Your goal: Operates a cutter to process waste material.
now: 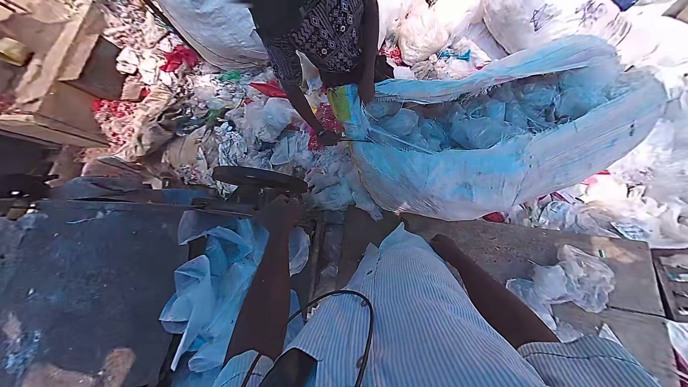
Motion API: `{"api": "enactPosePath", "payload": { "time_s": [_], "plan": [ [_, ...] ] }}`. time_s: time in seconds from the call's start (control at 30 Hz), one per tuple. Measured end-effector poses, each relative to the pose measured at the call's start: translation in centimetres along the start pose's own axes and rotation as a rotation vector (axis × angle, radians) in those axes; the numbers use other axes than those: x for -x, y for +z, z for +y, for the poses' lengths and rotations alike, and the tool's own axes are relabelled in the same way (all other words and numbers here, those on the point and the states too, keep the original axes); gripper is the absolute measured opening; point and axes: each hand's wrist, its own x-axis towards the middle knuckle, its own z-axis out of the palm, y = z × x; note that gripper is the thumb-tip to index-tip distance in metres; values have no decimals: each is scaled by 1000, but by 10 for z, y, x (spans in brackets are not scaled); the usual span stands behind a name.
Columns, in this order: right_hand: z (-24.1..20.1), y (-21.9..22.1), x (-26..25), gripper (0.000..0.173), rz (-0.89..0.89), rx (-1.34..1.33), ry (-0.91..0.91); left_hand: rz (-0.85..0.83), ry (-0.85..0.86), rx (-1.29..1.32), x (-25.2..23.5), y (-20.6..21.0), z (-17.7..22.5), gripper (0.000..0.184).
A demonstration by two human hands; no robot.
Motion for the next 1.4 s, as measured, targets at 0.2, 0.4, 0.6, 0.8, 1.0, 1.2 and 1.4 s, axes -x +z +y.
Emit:
{"api": "enactPosePath", "payload": {
  "time_s": [0.2, 0.4, 0.6, 0.8, 1.0, 1.2, 1.4],
  "plan": [
    [-1, -3, 6, 38, -5, -32, -11, -11, -3, 22, 3, -2, 2, 43],
    [2, -3, 3, 39, -14, -56, 22, -6, 6, 34, 4, -3, 2, 43],
    [8, 1, -5, 38, 1, -44, 15, 2, 3, 31, 6, -4, 2, 42],
    [6, 1, -5, 39, 2, -17, 13, 5, -4, 21, 4, -3, 1, 42],
    [8, 2, -11, 38, -11, -7, 30, 9, 0, 45, 2, -1, -1, 40],
    [1, -3, -5, 37, -9, -48, 37, 13, -10, 55, 0, 1, -1, 41],
    [-2, -4, -4, 37, -21, -73, 55, 16, -13, 55, 3, -1, -1, 41]
  ]
}}
